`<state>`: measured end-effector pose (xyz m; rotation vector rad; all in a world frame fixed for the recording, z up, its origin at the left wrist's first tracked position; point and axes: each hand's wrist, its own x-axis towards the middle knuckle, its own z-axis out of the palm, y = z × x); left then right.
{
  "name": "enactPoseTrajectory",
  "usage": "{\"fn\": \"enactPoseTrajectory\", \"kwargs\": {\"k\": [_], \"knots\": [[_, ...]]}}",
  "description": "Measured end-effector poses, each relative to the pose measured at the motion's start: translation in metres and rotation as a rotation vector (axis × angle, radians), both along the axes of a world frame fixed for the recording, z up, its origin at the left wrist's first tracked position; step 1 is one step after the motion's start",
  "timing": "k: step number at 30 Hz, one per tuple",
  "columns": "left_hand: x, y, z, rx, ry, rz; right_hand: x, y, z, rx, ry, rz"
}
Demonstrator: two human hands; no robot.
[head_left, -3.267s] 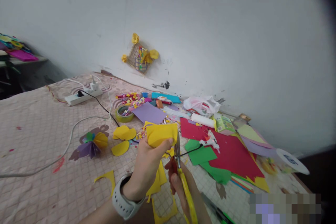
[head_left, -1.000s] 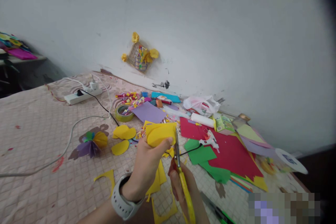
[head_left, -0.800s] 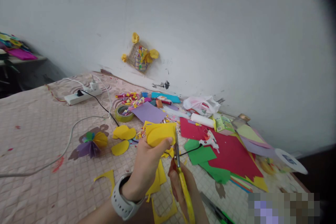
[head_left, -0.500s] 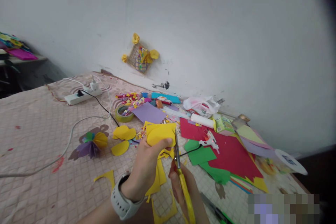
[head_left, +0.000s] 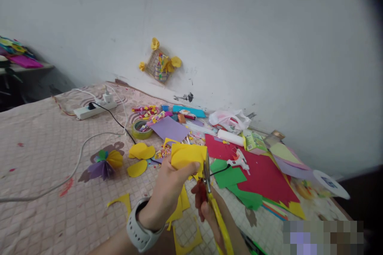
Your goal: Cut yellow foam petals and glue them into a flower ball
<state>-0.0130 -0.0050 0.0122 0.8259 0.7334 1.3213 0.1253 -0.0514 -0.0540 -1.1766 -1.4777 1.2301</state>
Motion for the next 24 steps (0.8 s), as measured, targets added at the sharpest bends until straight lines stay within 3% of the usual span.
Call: {"fn": "enactPoseTrajectory", "kwargs": {"k": [4, 10, 18, 24], "knots": [[0.002, -0.001, -0.002, -0.023, 0.014, -0.032, -0.004, -0.004, 0.011, 0.022, -0.013, -0.083], [0.002, 0.000, -0.003, -0.008, 0.009, -0.043, -0.004, -0.007, 0.023, -0.003, -0.033, -0.098], [0.003, 0.000, -0.004, -0.013, -0.005, -0.033, -0.007, -0.006, 0.020, 0.000, 0.005, -0.046], [0.006, -0.002, -0.002, -0.075, -0.057, -0.038, -0.014, -0.010, 0.016, 0.003, -0.010, -0.169]]}}
